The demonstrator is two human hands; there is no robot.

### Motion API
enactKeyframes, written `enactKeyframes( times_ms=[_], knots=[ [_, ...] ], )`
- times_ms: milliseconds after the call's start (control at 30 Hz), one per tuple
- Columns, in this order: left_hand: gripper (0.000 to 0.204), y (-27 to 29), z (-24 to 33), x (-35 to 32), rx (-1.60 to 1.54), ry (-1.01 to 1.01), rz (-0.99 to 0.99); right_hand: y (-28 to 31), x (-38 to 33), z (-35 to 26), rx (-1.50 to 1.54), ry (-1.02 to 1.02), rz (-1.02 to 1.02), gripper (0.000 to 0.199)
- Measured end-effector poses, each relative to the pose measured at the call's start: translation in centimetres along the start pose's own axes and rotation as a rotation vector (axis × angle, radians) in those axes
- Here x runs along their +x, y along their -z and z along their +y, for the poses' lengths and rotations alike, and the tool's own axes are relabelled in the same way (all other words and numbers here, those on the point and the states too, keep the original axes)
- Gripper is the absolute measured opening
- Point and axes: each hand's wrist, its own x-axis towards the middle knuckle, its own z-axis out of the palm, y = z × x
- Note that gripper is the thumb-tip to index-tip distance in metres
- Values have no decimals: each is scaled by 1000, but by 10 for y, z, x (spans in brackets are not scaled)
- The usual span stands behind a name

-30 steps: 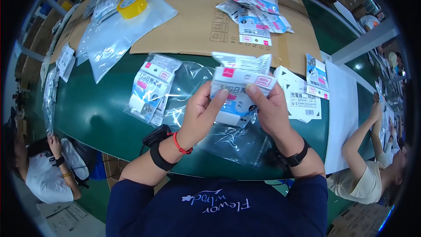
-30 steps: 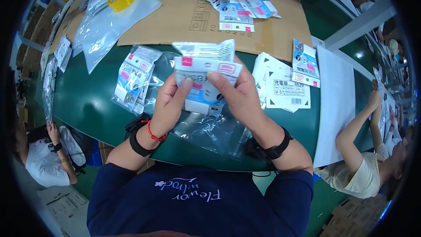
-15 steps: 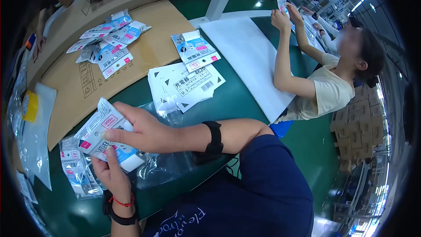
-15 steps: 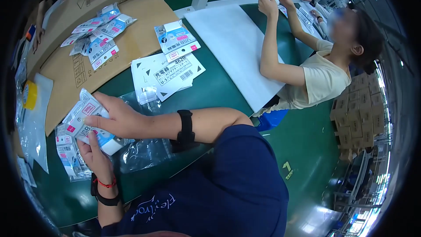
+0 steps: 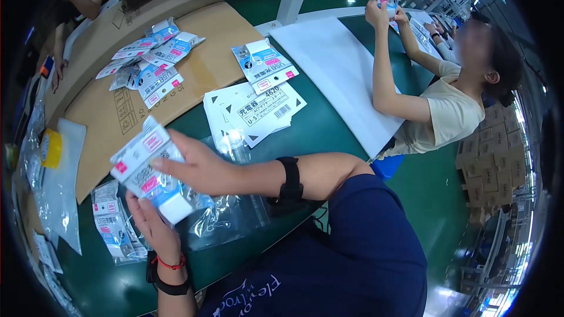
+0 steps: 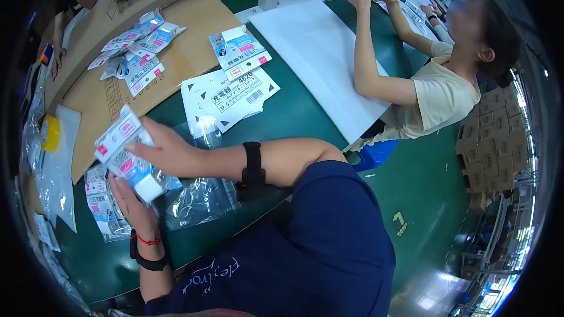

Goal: The person picks up a USB charger and places it into a plastic bag, then repeats this process with a second and third charger before setting the bag aside.

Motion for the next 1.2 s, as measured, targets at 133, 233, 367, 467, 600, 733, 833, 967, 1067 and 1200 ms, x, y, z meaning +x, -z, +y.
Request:
enactKeyframes(
  times_ms=[133, 233, 367, 467, 600, 733, 833, 967, 1067, 1200],
  knots=[
    [19, 8, -2, 3, 108, -169, -24, 17, 7, -9, 111, 25, 89, 36],
    [18, 7, 4, 2, 386, -190, -161, 34, 9, -24, 231, 47, 122, 36],
    [29, -11, 8, -18, 963, -266, -468, 58, 3, -44, -3, -112, 242, 31],
    [22, -21, -4, -15, 1048, -412, -612, 75, -11, -77, -228, -218, 250, 34],
    [14, -16, -6, -14, 967, -393, -557, 89, -26, -86, -367, -325, 99, 39],
    [11, -12, 3, -16, 853, -179, -433, 101, -35, -85, -609, -569, -236, 43],
    [11, -12, 7, -17, 862, -280, -428, 95, -36, -75, -656, -629, -404, 45],
    [12, -16, 7, -15, 868, -448, -428, 86, -30, -58, -524, -723, -349, 44],
    [11, -14, 3, -16, 866, -511, -404, 77, -24, -47, -454, -746, -332, 42],
    [10, -13, -1, -17, 783, -544, -436, 67, -27, -41, -510, -783, -473, 35]
  ],
)
